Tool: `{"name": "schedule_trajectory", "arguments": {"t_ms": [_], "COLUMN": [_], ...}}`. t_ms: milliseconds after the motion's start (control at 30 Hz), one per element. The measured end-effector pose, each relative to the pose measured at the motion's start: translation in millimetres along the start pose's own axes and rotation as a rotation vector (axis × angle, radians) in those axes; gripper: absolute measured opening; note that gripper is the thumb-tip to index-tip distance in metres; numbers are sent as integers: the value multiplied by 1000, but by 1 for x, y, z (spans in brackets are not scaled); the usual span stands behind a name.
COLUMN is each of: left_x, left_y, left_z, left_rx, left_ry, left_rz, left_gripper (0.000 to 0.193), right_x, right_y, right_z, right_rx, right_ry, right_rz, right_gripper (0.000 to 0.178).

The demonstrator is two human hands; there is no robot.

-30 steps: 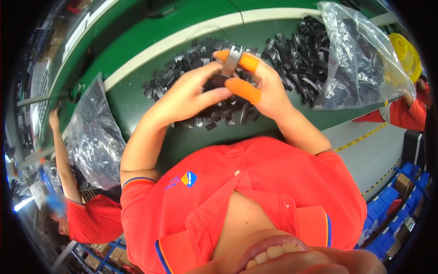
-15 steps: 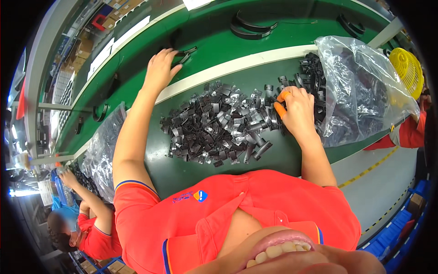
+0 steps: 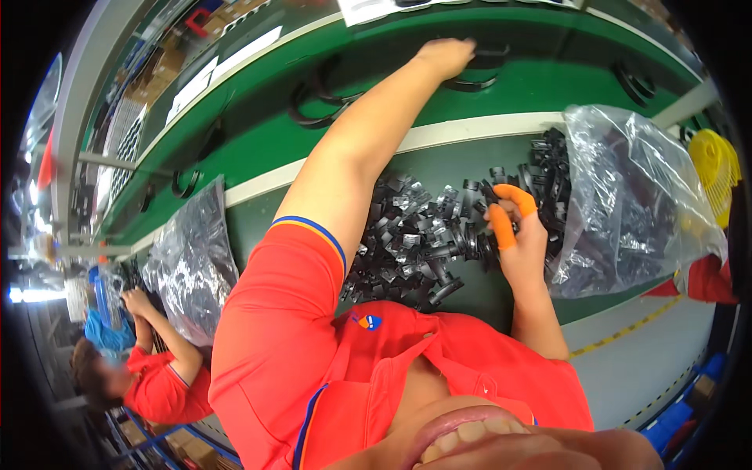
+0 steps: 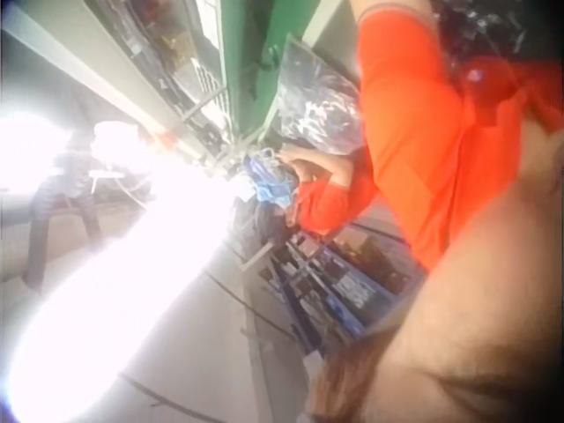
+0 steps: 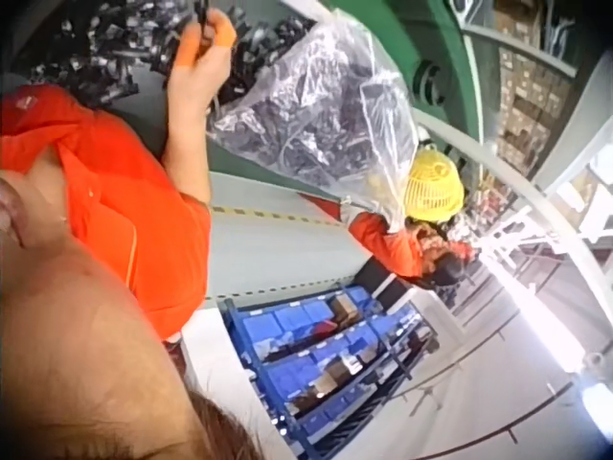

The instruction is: The worker is manually assembling small metal parts into black plastic housings at a factory workstation.

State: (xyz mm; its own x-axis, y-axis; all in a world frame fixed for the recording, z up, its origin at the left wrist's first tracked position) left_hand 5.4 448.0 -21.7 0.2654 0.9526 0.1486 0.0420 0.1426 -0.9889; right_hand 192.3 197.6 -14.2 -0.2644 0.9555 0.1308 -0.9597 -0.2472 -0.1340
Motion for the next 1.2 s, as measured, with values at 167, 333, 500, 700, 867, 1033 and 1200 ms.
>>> {"name": "schedule_trajectory", "arguments": {"t_ms": [167, 333, 500, 700, 867, 1033, 1200], "left_x": [-54, -149, -274, -344, -352, -359, -358], "left_y": [-92, -145, -202, -162, -127, -110, -102], "left_z": [-13, -12, 8, 2, -49, -68, -65], "left_rx": [-266, -1559, -916, -1831, -2124, -1907, -1978], "left_ry": [-118, -115, -230, -318, -246, -307, -425], "left_rz": [-285, -308, -815, -504, -276, -198, -227], "left_gripper": [38, 40, 42, 62, 45, 42, 40], "right_x": [-5, -8, -8, -18, -25, -31, -33], "right_y": [-7, -21, -25, 18, 72, 96, 97], "right_z": [8, 13, 39, 75, 85, 79, 69], "right_rx": [191, 391, 707, 941, 823, 763, 727], "right_ry": [-104, -211, -259, -165, -70, 84, 114], "right_rz": [-47, -193, -222, 14, 279, 345, 336], "right_gripper": [20, 25, 27, 29, 28, 27, 24]}}
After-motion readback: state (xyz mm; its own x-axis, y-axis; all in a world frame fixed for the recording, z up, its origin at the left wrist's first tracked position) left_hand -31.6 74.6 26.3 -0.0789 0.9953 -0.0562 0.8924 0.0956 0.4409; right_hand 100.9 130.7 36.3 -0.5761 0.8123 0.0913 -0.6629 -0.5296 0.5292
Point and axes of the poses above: each hand's wrist, its own x-axis towards the middle knuckle, its own y-axis out of the palm, z = x × y, the point moved 7 cm from there along x, towards the middle knuckle, and after that the axes turned 6 degrees about x, right-handed, at the moved point
